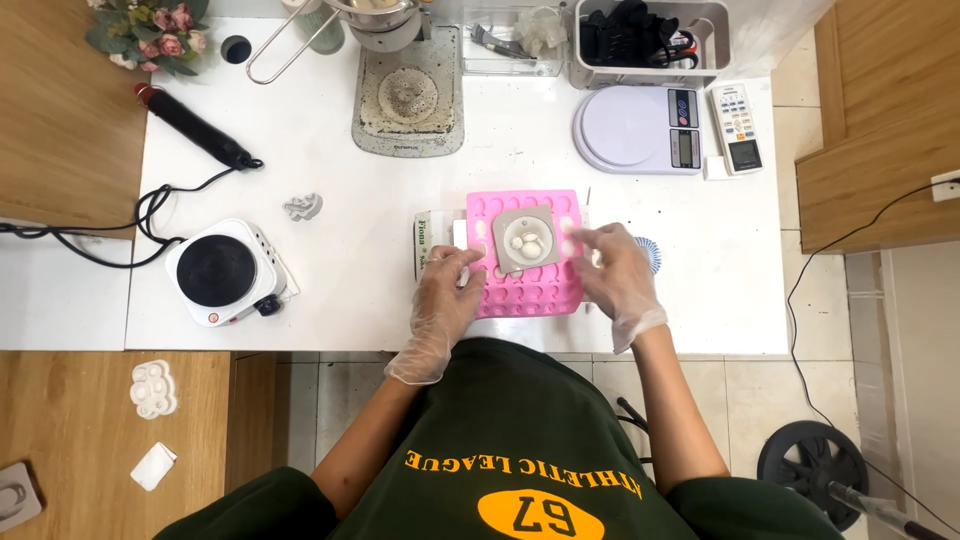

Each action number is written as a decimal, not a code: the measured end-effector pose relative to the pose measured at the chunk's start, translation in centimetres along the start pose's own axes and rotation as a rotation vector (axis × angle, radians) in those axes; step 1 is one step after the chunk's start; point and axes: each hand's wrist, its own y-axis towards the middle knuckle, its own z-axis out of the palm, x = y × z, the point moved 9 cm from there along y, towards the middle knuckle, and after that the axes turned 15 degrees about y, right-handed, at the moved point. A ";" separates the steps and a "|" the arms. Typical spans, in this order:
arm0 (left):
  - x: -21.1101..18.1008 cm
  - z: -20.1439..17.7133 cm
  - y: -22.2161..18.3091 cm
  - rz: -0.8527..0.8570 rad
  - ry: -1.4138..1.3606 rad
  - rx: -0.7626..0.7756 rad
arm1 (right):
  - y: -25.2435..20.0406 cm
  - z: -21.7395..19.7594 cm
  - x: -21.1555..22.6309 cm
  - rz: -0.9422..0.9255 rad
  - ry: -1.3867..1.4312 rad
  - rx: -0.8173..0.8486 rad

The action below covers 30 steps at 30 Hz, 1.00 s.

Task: Removing small wax pieces from a silicone mold and placing them into a tray.

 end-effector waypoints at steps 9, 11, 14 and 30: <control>-0.3 0.2 0.3 0.032 0.023 0.031 | -0.6 1.6 -0.7 -0.088 -0.221 -0.018; -0.1 0.4 0.2 0.026 0.027 0.038 | -0.8 2.1 -1.7 -0.108 -0.172 -0.047; -0.2 0.3 0.2 0.022 0.024 0.031 | -0.4 1.7 -2.4 0.065 -0.056 -0.063; 8.2 8.2 -2.8 -0.402 -0.758 0.171 | -3.7 4.1 6.8 -0.507 -0.185 -0.140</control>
